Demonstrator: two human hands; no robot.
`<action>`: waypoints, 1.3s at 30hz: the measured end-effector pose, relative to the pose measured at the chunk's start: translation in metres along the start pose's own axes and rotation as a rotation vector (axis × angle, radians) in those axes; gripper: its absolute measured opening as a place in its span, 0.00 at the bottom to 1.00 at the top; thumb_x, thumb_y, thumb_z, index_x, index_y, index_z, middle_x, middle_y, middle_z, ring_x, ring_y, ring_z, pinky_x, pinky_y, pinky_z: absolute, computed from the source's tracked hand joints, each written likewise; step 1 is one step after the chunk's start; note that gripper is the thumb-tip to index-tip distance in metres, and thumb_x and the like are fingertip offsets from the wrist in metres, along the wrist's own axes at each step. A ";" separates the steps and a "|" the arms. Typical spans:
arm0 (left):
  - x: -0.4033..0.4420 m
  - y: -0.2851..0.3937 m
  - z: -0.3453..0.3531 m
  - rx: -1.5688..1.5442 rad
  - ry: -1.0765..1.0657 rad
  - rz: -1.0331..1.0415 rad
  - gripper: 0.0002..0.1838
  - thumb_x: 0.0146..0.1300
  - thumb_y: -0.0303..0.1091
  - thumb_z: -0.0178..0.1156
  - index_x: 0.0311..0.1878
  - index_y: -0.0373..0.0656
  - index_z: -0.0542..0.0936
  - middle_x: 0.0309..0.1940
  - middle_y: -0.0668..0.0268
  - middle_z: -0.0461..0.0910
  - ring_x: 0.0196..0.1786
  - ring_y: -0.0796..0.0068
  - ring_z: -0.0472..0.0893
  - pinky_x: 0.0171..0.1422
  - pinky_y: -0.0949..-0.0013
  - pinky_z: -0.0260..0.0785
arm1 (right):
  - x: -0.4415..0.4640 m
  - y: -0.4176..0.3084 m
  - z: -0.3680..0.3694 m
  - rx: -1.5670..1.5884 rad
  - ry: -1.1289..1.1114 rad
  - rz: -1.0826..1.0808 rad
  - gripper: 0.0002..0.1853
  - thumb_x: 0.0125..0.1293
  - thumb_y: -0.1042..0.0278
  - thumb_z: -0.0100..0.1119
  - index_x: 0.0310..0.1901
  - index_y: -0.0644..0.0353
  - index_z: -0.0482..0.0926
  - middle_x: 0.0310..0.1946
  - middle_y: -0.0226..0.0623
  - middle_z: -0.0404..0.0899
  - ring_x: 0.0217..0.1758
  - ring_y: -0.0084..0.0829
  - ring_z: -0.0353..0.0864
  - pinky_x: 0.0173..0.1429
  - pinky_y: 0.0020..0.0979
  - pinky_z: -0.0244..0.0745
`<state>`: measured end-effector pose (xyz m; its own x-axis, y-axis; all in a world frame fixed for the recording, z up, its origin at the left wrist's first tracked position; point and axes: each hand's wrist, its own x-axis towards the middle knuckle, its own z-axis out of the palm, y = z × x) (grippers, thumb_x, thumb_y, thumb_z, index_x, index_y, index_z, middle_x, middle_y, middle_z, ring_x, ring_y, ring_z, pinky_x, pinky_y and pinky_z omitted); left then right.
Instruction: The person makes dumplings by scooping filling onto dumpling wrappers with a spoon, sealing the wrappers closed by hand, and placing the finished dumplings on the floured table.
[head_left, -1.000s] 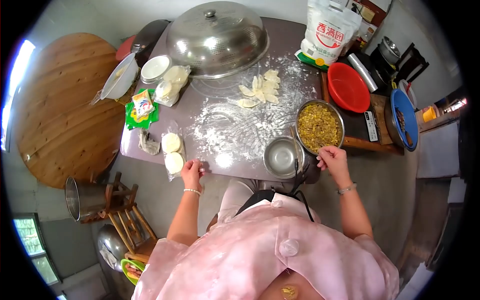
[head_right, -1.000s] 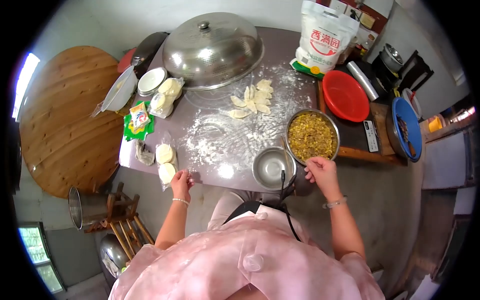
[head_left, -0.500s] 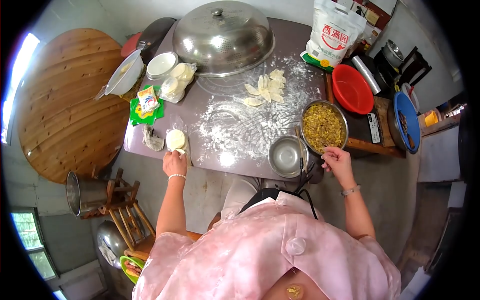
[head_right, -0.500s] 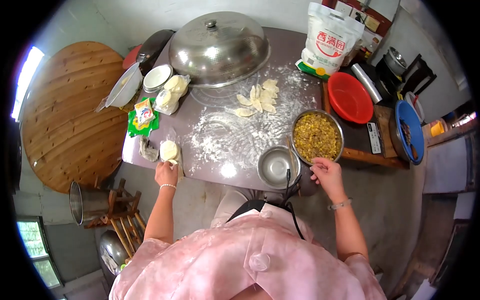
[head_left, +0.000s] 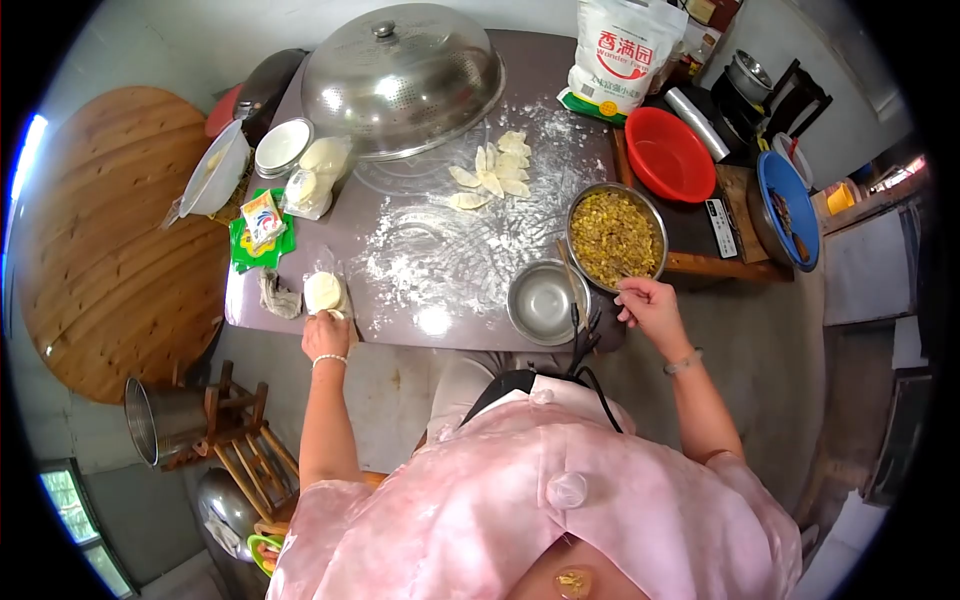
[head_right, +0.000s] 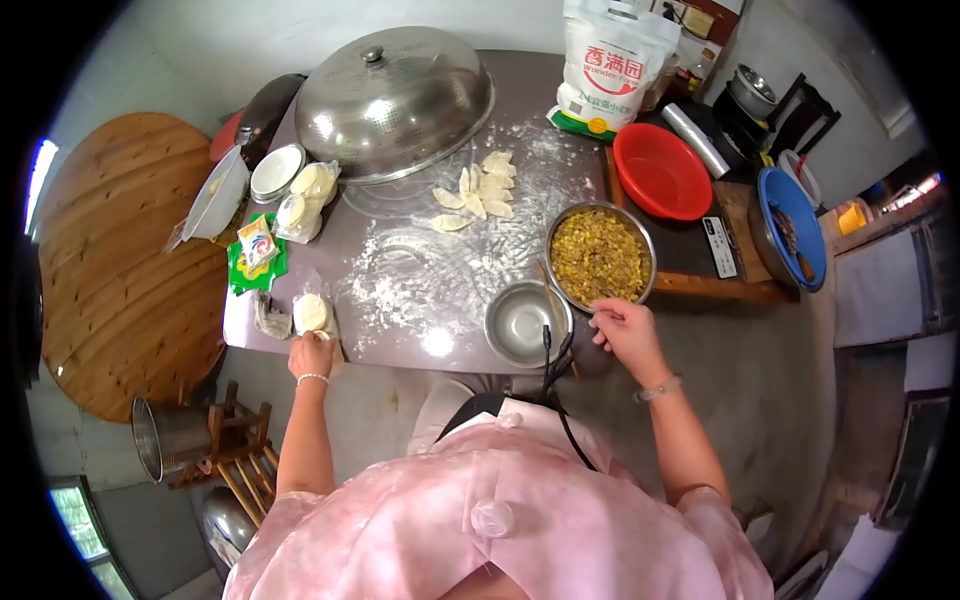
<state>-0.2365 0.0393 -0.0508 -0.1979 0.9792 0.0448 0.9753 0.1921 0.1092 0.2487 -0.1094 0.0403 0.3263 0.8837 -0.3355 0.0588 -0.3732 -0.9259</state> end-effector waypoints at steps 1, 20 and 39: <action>0.001 -0.002 0.004 -0.010 -0.002 0.010 0.14 0.46 0.42 0.66 0.30 0.43 0.79 0.31 0.59 0.79 0.41 0.59 0.78 0.45 0.60 0.70 | 0.000 0.000 -0.001 -0.002 -0.001 -0.014 0.08 0.61 0.75 0.54 0.42 0.65 0.79 0.27 0.31 0.79 0.23 0.17 0.76 0.22 0.17 0.67; -0.002 0.042 -0.035 -1.694 -0.192 -0.330 0.05 0.56 0.29 0.58 0.35 0.41 0.77 0.29 0.69 0.75 0.33 0.77 0.76 0.36 0.72 0.73 | 0.001 -0.051 0.021 0.115 -0.135 -0.123 0.09 0.61 0.75 0.56 0.43 0.66 0.79 0.29 0.32 0.79 0.26 0.17 0.77 0.26 0.16 0.70; -0.082 0.204 -0.093 -1.969 -0.888 -0.291 0.09 0.65 0.36 0.52 0.37 0.39 0.74 0.33 0.63 0.79 0.33 0.76 0.80 0.35 0.76 0.75 | -0.002 -0.077 0.094 -0.039 -0.306 -0.263 0.14 0.62 0.72 0.55 0.47 0.69 0.76 0.34 0.35 0.82 0.34 0.28 0.81 0.35 0.27 0.76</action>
<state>-0.0307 -0.0080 0.0604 0.3678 0.8206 -0.4375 -0.5036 0.5713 0.6481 0.1552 -0.0562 0.0958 0.0001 0.9915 -0.1300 0.1400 -0.1288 -0.9817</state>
